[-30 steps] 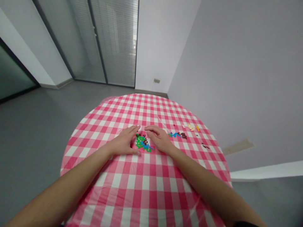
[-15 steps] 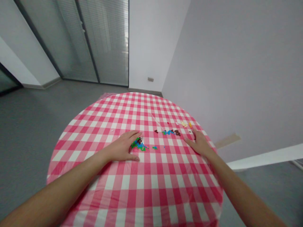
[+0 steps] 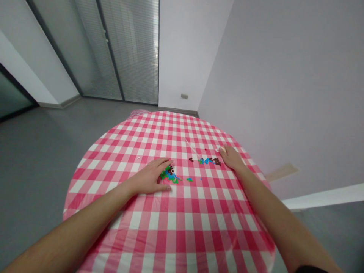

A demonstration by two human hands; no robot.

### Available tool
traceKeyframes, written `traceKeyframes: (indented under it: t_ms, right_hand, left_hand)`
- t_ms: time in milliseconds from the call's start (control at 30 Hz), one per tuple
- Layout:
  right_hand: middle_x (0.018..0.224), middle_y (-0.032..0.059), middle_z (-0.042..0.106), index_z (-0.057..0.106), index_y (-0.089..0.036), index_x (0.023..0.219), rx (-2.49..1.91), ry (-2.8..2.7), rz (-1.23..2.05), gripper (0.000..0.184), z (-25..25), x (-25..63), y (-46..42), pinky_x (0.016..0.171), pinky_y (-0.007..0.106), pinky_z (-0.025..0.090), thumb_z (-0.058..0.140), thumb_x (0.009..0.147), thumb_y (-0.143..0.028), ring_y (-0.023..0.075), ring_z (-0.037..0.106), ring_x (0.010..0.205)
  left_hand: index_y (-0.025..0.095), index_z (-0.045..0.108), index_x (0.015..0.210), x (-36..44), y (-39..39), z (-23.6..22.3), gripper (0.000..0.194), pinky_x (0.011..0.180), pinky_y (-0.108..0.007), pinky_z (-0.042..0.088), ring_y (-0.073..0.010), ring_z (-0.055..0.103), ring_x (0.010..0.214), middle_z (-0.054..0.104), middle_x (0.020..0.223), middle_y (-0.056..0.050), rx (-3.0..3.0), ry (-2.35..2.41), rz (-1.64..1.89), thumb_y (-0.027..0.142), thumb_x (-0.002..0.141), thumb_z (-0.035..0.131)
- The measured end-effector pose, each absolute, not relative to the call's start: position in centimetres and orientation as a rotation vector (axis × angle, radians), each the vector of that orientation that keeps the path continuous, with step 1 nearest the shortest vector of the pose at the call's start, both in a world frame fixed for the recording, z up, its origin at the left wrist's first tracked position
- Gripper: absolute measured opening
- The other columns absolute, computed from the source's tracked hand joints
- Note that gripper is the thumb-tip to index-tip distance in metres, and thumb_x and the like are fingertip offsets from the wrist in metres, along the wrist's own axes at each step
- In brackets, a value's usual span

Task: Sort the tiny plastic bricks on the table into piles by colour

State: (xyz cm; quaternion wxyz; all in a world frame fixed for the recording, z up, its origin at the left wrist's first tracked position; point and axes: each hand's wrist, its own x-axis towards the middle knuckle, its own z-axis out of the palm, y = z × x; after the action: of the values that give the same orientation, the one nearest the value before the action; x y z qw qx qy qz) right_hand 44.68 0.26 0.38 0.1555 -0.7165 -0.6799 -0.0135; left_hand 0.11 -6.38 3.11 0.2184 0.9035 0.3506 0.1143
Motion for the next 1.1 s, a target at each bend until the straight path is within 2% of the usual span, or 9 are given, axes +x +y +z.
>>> traceKeyframes:
  t_ms: [167,333,567,767,967,1033,1100]
  right_hand:
    - [0.118,0.0199,0.069,0.068,-0.014,0.11,-1.906,-2.081,0.075,0.051,0.8,42.0,2.0,0.1,0.043,0.047,0.03,0.103,-0.049,0.0306,0.063,0.112]
    - [0.134,0.0149,0.066,0.068,-0.019,0.12,-1.714,-2.142,0.184,0.052,1.1,38.4,1.5,0.106,0.042,0.044,0.031,0.103,-0.051,0.0289,0.059,0.125]
    - [0.116,0.011,0.074,0.074,-0.022,0.106,-1.417,-2.107,0.438,0.054,1.6,31.9,-0.3,0.097,0.043,0.05,0.034,0.102,-0.057,0.0301,0.067,0.111]
    - [0.114,0.011,0.075,0.075,-0.021,0.108,-1.197,-2.063,0.666,0.057,1.9,25.7,-2.2,0.098,0.045,0.05,0.034,0.102,-0.06,0.0288,0.068,0.109]
    - [0.111,0.008,0.076,0.075,-0.022,0.11,-1.023,-1.978,0.934,0.06,2.3,20.2,-4.3,0.098,0.042,0.051,0.033,0.102,-0.064,0.0246,0.068,0.107]
    - [0.117,0.0074,0.075,0.074,-0.024,0.116,-1.02,-1.969,0.952,0.058,2.7,20.4,-4.0,0.101,0.043,0.05,0.033,0.102,-0.063,0.0247,0.067,0.111]
    - [0.124,0.0058,0.073,0.073,-0.028,0.12,-1.12,-1.955,0.831,0.054,3.2,22.3,-2.5,0.105,0.046,0.048,0.035,0.102,-0.062,0.0261,0.064,0.117]
  left_hand:
    - [0.021,0.03,0.158,0.3,-6.4,3.3,0.094,0.121,-0.054,0.032,-0.0371,0.033,0.149,0.032,0.164,-0.016,2.491,0.979,0.332,0.064,0.084,0.068]
    - [0.021,0.032,0.158,0.4,-6.4,3.2,0.092,0.12,-0.057,0.032,-0.0387,0.034,0.148,0.034,0.163,-0.017,2.508,0.965,0.349,0.065,0.085,0.067]
    - [0.02,0.032,0.157,0.4,-6.4,2.9,0.092,0.121,-0.056,0.032,-0.038,0.034,0.148,0.034,0.162,-0.019,2.485,0.952,0.412,0.063,0.084,0.068]
    - [0.019,0.015,0.161,0.4,-6.4,2.8,0.103,0.122,-0.057,0.031,-0.0382,0.028,0.152,0.025,0.166,-0.021,2.348,1.031,0.524,0.063,0.084,0.067]
    - [0.015,0.014,0.161,0.4,-6.3,3.0,0.117,0.12,-0.06,0.031,-0.0434,0.03,0.149,0.028,0.164,-0.025,2.307,1.141,0.56,0.064,0.074,0.075]
    - [0.015,0.013,0.161,0.3,-6.3,3.0,0.117,0.12,-0.061,0.031,-0.0439,0.03,0.149,0.027,0.163,-0.025,2.308,1.176,0.563,0.063,0.074,0.075]
    - [0.016,0.012,0.161,0.2,-6.2,3.0,0.117,0.12,-0.062,0.03,-0.0445,0.029,0.15,0.026,0.164,-0.026,2.319,1.195,0.545,0.064,0.075,0.074]
